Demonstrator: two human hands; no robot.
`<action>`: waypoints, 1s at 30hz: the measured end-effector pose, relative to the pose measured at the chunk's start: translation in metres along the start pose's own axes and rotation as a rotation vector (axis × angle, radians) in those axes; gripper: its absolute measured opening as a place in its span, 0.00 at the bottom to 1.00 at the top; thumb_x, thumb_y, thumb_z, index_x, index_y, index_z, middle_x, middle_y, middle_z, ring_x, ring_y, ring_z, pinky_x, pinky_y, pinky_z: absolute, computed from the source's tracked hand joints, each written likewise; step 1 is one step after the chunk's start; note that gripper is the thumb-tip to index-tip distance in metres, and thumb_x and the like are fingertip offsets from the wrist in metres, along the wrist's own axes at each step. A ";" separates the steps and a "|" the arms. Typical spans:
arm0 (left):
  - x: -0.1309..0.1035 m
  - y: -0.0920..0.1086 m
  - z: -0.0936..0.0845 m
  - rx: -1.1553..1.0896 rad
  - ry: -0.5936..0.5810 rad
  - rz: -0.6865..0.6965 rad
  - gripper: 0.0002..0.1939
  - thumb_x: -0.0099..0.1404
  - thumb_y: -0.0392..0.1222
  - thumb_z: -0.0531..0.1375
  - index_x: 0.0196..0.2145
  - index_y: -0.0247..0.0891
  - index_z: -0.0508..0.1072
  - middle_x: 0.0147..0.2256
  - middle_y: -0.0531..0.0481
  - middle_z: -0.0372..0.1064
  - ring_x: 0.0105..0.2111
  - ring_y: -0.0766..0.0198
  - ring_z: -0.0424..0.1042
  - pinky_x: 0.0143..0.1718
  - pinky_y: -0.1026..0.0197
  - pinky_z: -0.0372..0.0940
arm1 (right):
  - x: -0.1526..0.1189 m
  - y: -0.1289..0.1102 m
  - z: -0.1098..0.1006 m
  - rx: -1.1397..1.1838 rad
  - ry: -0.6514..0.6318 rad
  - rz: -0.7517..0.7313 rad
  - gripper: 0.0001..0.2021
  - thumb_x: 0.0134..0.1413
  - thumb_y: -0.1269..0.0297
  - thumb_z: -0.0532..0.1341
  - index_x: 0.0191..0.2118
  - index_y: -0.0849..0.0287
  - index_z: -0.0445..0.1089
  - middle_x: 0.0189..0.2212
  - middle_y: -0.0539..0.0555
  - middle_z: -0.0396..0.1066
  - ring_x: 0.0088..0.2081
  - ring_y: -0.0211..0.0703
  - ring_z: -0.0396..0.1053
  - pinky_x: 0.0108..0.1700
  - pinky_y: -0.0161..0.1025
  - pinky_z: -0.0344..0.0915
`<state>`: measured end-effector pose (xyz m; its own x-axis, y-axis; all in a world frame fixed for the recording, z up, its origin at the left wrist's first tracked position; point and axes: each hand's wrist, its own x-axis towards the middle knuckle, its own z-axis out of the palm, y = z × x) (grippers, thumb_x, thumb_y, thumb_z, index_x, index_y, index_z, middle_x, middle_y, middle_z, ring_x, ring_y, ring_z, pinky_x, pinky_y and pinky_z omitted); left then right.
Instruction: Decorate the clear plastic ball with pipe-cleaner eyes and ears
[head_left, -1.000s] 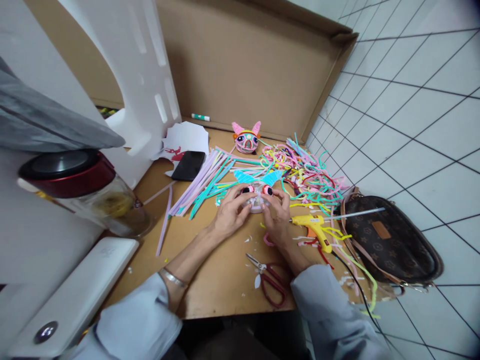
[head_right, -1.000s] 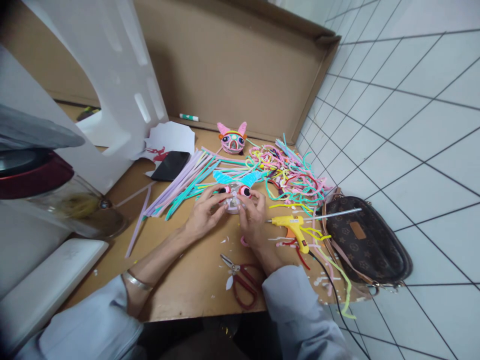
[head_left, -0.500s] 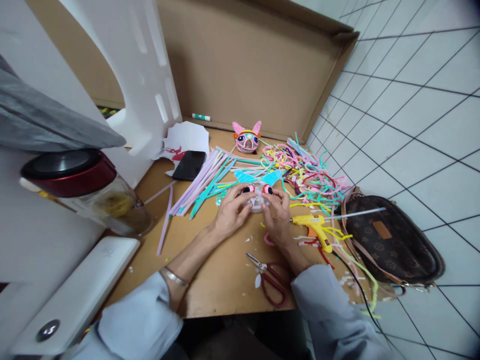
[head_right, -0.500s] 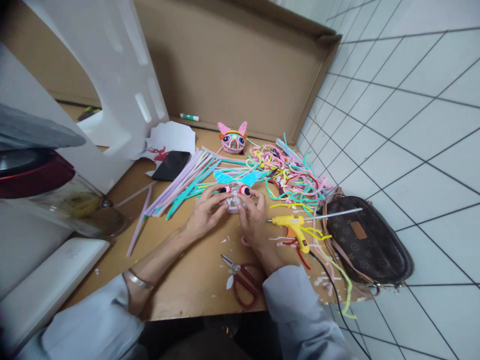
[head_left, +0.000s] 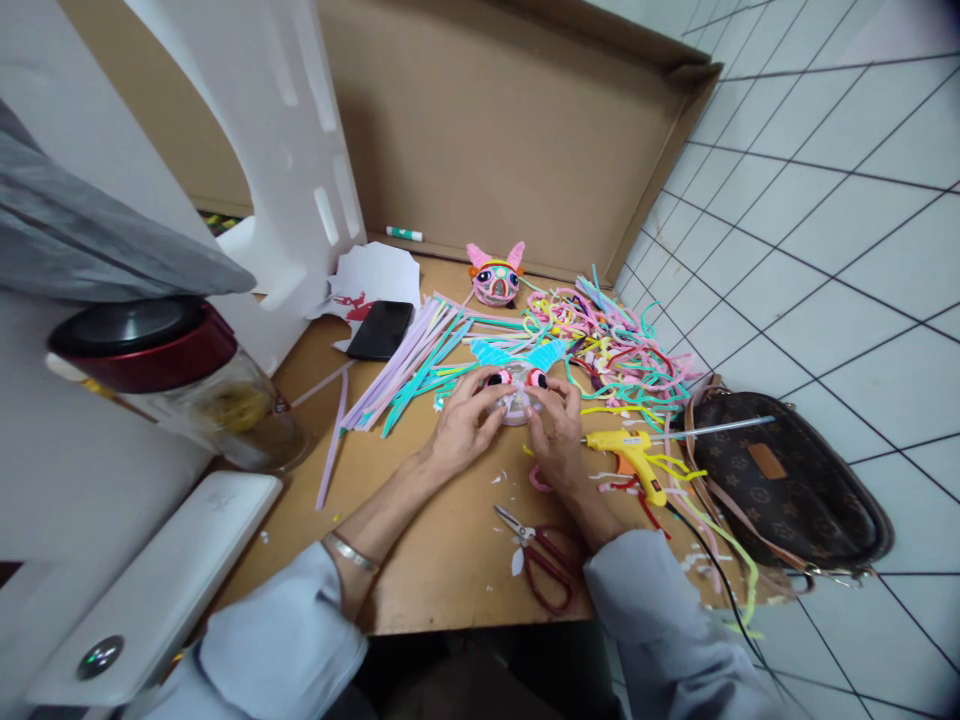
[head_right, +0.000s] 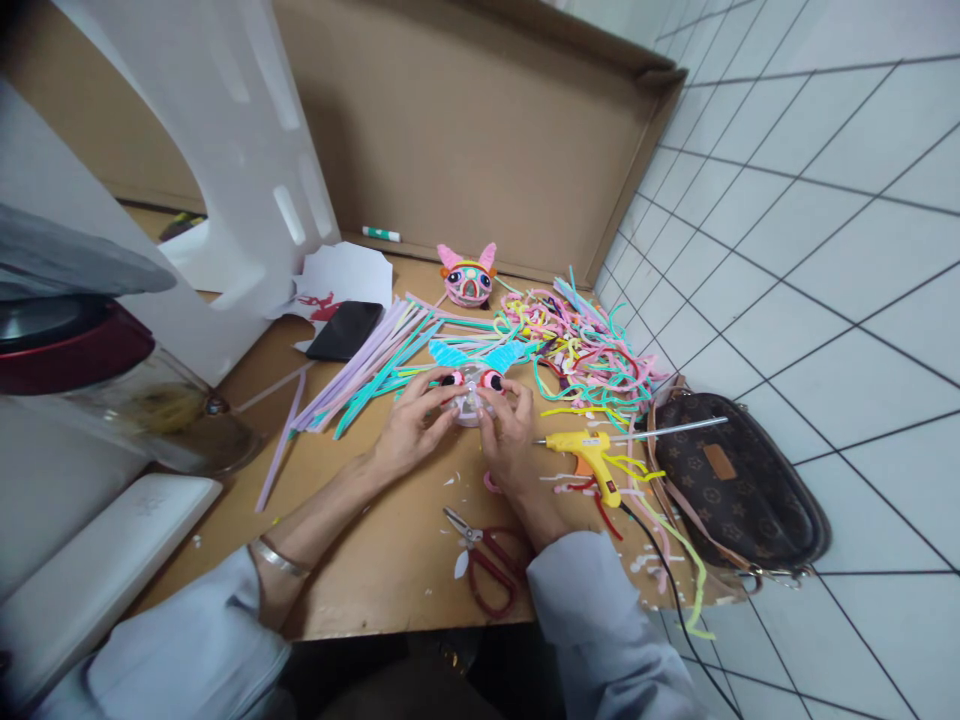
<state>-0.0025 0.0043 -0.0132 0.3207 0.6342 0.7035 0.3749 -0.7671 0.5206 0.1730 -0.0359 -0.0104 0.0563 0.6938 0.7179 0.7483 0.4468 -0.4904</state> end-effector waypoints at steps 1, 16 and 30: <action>0.000 0.000 0.000 0.011 -0.007 -0.006 0.16 0.70 0.36 0.57 0.53 0.41 0.75 0.59 0.41 0.67 0.59 0.53 0.68 0.60 0.46 0.66 | 0.000 0.000 0.000 -0.002 -0.005 0.004 0.15 0.65 0.60 0.56 0.50 0.55 0.76 0.50 0.60 0.64 0.55 0.52 0.67 0.59 0.56 0.68; 0.001 0.003 -0.004 0.028 -0.033 -0.019 0.16 0.71 0.38 0.57 0.54 0.43 0.75 0.59 0.42 0.67 0.59 0.53 0.67 0.61 0.45 0.65 | 0.001 -0.001 0.000 0.007 0.004 -0.007 0.15 0.65 0.60 0.56 0.50 0.56 0.76 0.49 0.60 0.64 0.53 0.51 0.67 0.58 0.54 0.68; 0.000 0.000 0.003 0.007 0.026 0.002 0.15 0.70 0.38 0.58 0.52 0.39 0.77 0.57 0.40 0.68 0.57 0.51 0.69 0.58 0.46 0.67 | 0.000 0.002 0.000 0.086 0.063 -0.008 0.12 0.62 0.62 0.60 0.48 0.58 0.75 0.47 0.60 0.65 0.52 0.53 0.68 0.55 0.54 0.70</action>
